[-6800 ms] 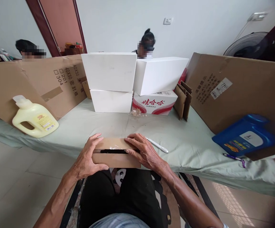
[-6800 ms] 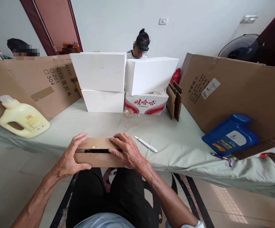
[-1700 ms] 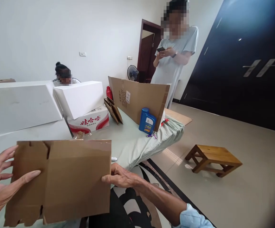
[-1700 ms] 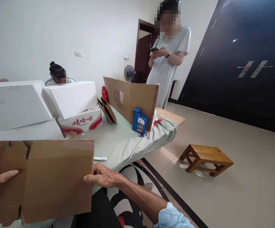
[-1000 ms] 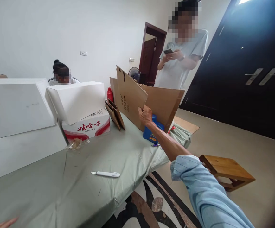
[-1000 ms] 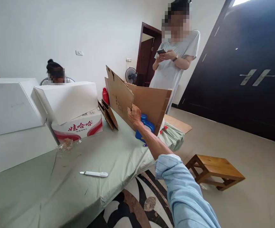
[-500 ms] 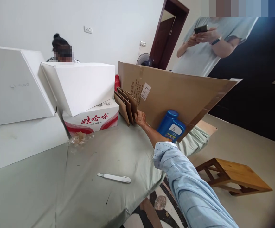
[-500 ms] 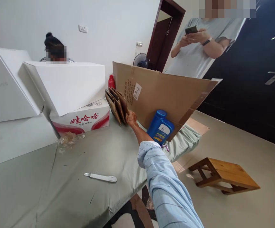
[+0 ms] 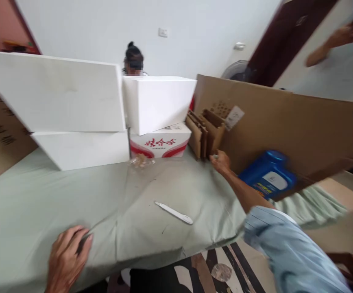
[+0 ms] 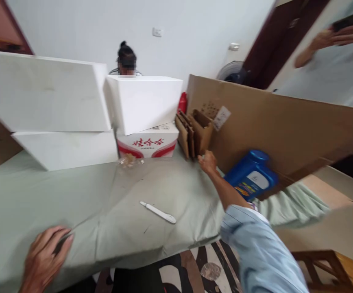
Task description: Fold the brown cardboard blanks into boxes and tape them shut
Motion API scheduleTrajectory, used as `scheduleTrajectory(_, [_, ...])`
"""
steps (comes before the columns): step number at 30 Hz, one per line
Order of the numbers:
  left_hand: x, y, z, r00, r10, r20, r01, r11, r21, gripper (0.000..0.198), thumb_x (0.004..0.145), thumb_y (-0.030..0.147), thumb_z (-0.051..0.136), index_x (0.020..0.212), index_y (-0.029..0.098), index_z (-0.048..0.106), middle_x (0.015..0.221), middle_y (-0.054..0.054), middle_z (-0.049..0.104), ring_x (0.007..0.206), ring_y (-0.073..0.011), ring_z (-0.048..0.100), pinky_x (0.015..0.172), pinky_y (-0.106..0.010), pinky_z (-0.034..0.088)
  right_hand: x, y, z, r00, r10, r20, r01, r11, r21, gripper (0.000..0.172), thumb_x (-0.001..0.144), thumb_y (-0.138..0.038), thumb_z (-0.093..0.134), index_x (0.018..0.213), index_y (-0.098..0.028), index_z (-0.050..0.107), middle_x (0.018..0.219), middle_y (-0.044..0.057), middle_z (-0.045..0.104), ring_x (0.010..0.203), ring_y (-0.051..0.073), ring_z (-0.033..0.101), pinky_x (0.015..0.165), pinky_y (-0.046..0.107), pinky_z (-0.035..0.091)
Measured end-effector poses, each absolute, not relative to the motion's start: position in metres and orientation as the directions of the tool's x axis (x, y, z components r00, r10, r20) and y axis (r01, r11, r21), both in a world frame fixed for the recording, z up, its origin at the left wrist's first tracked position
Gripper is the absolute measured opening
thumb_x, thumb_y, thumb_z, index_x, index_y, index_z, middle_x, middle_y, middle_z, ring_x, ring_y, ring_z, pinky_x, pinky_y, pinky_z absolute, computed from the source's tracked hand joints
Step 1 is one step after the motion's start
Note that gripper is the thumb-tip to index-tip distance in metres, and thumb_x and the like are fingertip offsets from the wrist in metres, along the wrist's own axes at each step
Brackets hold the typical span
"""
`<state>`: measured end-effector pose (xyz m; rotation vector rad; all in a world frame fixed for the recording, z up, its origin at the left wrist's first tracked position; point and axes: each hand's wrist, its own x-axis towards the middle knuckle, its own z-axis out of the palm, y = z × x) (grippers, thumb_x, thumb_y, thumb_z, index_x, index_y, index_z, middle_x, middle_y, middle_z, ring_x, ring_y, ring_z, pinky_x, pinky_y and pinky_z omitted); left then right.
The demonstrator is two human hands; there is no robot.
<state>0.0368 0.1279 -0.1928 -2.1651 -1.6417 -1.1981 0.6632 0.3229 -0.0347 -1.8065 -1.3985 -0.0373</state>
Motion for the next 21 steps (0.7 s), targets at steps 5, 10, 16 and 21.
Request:
scheduleTrajectory(5, [0.049, 0.129, -0.175, 0.018, 0.813, 0.582, 0.847, -0.322, 0.423, 0.016, 0.103, 0.029, 0.063, 0.101, 0.023, 0.077, 0.105, -0.010, 0.077, 0.100, -0.0303, 0.070, 0.093, -0.045, 0.054, 0.625, 0.274, -0.052, 0.332, 0.852, 0.405, 0.798, -0.025, -0.602, 0.050, 0.093, -0.072, 0.062, 0.080, -0.023, 0.064, 0.088, 0.021, 0.069, 0.078, 0.033, 0.067, 0.080, 0.056, 0.052])
scheduleTrajectory(10, [0.043, 0.133, -0.177, 0.008, 0.860, 0.510, 0.850, -0.274, 0.450, 0.014, 0.098, 0.026, 0.064, 0.100, 0.024, 0.078, 0.106, -0.009, 0.076, 0.103, -0.0277, 0.070, 0.094, -0.042, 0.055, 0.582, 0.194, -0.119, 0.004, 0.895, 0.446, 0.802, 0.264, -0.535, 0.060, 0.088, -0.089, 0.061, 0.101, -0.032, 0.071, 0.100, 0.019, 0.076, 0.083, 0.036, 0.073, 0.074, 0.053, 0.058])
scheduleTrajectory(16, [0.031, 0.147, -0.176, 0.028, 0.886, 0.463, 0.799, -0.298, 0.522, 0.016, 0.090, 0.016, 0.067, 0.099, 0.023, 0.077, 0.102, -0.006, 0.077, 0.101, -0.0241, 0.071, 0.091, -0.036, 0.057, 0.545, 0.154, -0.173, -0.234, 0.852, 0.469, 0.839, 0.420, -0.346, 0.054, 0.098, -0.077, 0.055, 0.108, -0.028, 0.075, 0.105, 0.015, 0.077, 0.098, 0.038, 0.076, 0.087, 0.055, 0.062])
scheduleTrajectory(21, [0.037, 0.151, -0.180, -0.025, 0.882, 0.470, 0.778, -0.278, 0.563, 0.013, 0.087, 0.013, 0.070, 0.091, 0.023, 0.077, 0.096, -0.006, 0.076, 0.097, -0.0247, 0.069, 0.088, -0.037, 0.054, 0.546, 0.170, -0.191, -0.211, 0.807, 0.552, 0.854, 0.427, -0.298, 0.038, 0.095, -0.064, 0.057, 0.090, -0.032, 0.077, 0.092, 0.016, 0.074, 0.084, 0.040, 0.074, 0.079, 0.060, 0.062])
